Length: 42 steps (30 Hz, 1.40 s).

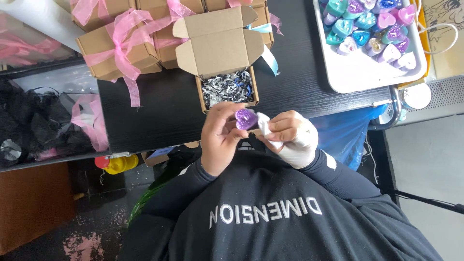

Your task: Packing heart-shaped products into gift boxes with shredded paper and tying ribbons.

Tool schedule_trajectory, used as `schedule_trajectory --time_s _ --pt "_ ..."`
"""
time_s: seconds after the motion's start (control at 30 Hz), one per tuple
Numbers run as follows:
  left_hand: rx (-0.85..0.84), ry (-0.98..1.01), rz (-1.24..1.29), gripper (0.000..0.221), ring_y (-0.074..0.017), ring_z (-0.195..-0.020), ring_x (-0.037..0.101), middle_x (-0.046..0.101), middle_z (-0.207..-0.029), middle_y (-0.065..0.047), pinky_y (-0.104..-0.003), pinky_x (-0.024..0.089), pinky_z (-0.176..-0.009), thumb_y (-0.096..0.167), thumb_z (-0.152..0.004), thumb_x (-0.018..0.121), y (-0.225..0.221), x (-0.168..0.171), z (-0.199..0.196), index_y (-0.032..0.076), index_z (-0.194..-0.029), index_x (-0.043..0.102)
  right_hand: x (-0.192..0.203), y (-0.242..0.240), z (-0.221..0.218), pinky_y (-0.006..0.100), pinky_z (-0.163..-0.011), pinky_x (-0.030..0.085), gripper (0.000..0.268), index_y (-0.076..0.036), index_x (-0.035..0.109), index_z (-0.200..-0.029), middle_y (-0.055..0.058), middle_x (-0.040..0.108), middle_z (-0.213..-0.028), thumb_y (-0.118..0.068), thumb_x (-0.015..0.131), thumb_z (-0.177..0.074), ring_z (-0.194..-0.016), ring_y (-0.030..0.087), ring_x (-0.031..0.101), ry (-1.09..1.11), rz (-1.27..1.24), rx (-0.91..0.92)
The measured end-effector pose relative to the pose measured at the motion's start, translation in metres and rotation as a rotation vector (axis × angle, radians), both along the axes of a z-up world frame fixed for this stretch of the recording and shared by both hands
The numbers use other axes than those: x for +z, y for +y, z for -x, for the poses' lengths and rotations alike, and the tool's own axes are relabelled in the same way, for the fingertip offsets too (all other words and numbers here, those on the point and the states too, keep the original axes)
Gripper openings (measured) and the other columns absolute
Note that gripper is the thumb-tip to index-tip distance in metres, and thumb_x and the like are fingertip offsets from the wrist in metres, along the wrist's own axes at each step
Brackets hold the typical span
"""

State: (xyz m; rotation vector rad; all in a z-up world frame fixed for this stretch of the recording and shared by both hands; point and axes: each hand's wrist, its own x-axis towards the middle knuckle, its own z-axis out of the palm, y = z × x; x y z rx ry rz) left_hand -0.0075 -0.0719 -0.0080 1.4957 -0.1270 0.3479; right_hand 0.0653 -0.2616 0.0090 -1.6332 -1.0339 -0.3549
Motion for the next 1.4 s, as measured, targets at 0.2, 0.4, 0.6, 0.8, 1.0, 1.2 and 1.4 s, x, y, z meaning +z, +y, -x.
schedule_trajectory --time_s 0.2,0.4,0.6,0.8,1.0,1.2,1.4 --pt "0.020 -0.101 0.065 0.049 -0.0172 -0.131 0.058 0.043 -0.142 -0.006 -0.032 0.057 -0.113 0.029 -0.101 0.070 0.023 0.010 0.002 0.006 -0.143 0.059 -0.037 0.005 0.005 0.027 -0.077 0.058 0.020 -0.010 0.054 -0.105 0.009 0.073 -0.111 -0.002 0.072 -0.100 -0.093 0.014 0.071 0.605 -0.177 -0.023" --pt "-0.042 -0.117 -0.266 0.045 -0.0193 -0.134 0.059 0.040 -0.147 -0.008 -0.034 0.053 -0.112 0.036 -0.098 0.069 0.032 0.008 0.000 0.013 -0.136 0.066 0.000 0.026 -0.004 0.036 -0.103 0.052 0.055 -0.003 0.046 -0.143 0.014 0.066 -0.129 -0.018 0.074 -0.099 -0.119 0.021 0.065 1.389 -0.470 0.490" --pt "0.016 -0.084 -0.601 0.045 -0.0261 -0.124 0.057 0.050 -0.142 -0.008 -0.035 0.049 -0.098 0.023 -0.089 0.081 0.036 0.025 0.003 0.021 -0.132 0.069 -0.012 0.025 -0.005 0.037 -0.115 0.044 0.076 0.000 0.040 -0.156 0.010 0.058 -0.144 -0.025 0.078 -0.095 -0.133 0.019 0.056 1.518 -0.418 0.829" --pt "-0.061 -0.188 -0.711 0.055 -0.0301 -0.146 0.052 0.058 -0.150 -0.002 -0.042 0.039 -0.118 0.030 -0.092 0.078 0.043 0.039 0.000 0.020 -0.144 0.061 -0.023 0.016 -0.011 0.036 -0.103 0.050 0.053 0.003 0.056 -0.142 0.011 0.064 -0.122 -0.022 0.077 -0.101 -0.112 0.020 0.061 1.519 -0.331 0.924" --pt "-0.197 -0.130 -0.767 0.060 -0.0229 -0.146 0.050 0.057 -0.153 -0.006 -0.038 0.032 -0.112 0.034 -0.096 0.073 0.051 0.044 -0.004 0.011 -0.148 0.055 -0.043 0.015 -0.007 0.033 -0.091 0.052 0.047 0.002 0.058 -0.134 0.009 0.066 -0.115 -0.020 0.076 -0.096 -0.101 0.017 0.062 1.626 -0.297 0.812" --pt "-0.094 -0.006 -0.656 0.052 -0.0121 -0.126 0.069 0.067 -0.143 -0.001 -0.036 0.043 -0.105 0.029 -0.090 0.081 0.045 0.015 0.001 0.017 -0.137 0.064 -0.005 0.015 -0.007 0.023 -0.082 0.050 0.041 -0.003 0.062 -0.131 0.004 0.067 -0.108 -0.020 0.073 -0.095 -0.096 0.010 0.062 1.507 -0.107 0.450" --pt "0.221 0.059 -0.550 0.041 -0.0224 -0.101 0.066 0.062 -0.111 -0.014 -0.034 0.057 -0.085 0.014 -0.095 0.076 0.069 0.030 0.009 0.010 -0.135 0.066 0.003 -0.039 -0.022 0.023 -0.068 0.051 0.019 0.000 0.067 -0.104 0.004 0.068 -0.086 -0.016 0.076 -0.098 -0.076 0.008 0.062 0.897 0.136 -0.223"
